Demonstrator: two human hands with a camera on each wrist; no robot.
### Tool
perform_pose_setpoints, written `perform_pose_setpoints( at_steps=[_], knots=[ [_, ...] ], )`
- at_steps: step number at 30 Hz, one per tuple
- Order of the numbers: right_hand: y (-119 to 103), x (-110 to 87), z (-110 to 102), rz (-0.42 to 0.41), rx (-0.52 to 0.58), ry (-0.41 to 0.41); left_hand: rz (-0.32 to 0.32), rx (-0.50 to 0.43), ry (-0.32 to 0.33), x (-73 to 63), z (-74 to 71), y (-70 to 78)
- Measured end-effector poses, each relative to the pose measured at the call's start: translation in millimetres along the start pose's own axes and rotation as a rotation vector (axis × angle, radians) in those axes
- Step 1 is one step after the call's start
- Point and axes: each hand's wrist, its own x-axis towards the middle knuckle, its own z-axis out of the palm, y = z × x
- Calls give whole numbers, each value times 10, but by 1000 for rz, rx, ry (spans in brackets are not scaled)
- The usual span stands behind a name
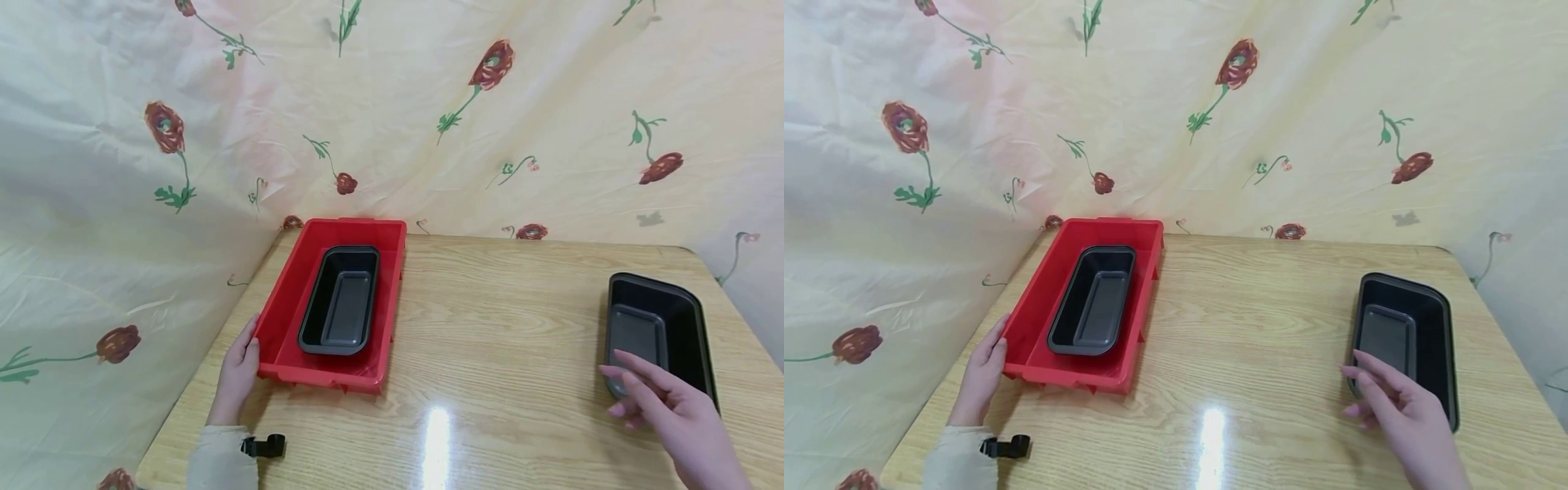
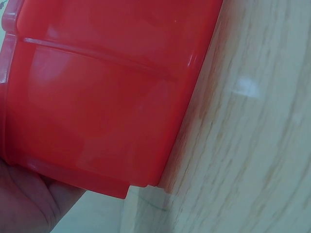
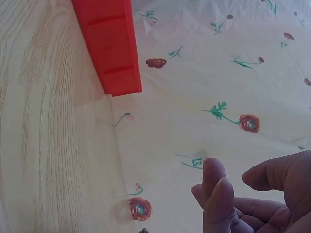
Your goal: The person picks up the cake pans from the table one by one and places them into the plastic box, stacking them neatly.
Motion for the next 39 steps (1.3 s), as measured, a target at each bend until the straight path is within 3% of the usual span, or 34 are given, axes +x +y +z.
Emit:
perform_pose_setpoints(
  at_steps=[6, 24, 31, 33, 39],
  knots=[
    [61, -27, -100, -24, 10, 18, -3, -16, -4, -12, -3, 36],
    [199, -103, -302, 44, -29, 112, -8, -31, -16, -24, -15, 40],
    [286, -91, -400, 113, -29, 154, 7, -26, -15, -27, -14, 33],
    [323, -96, -433, 101, -36, 173, 7, -20, -10, -23, -11, 24],
    [463, -168, -505, -57, 71, 256, 3, -6, -5, -10, -9, 10]
  ],
)
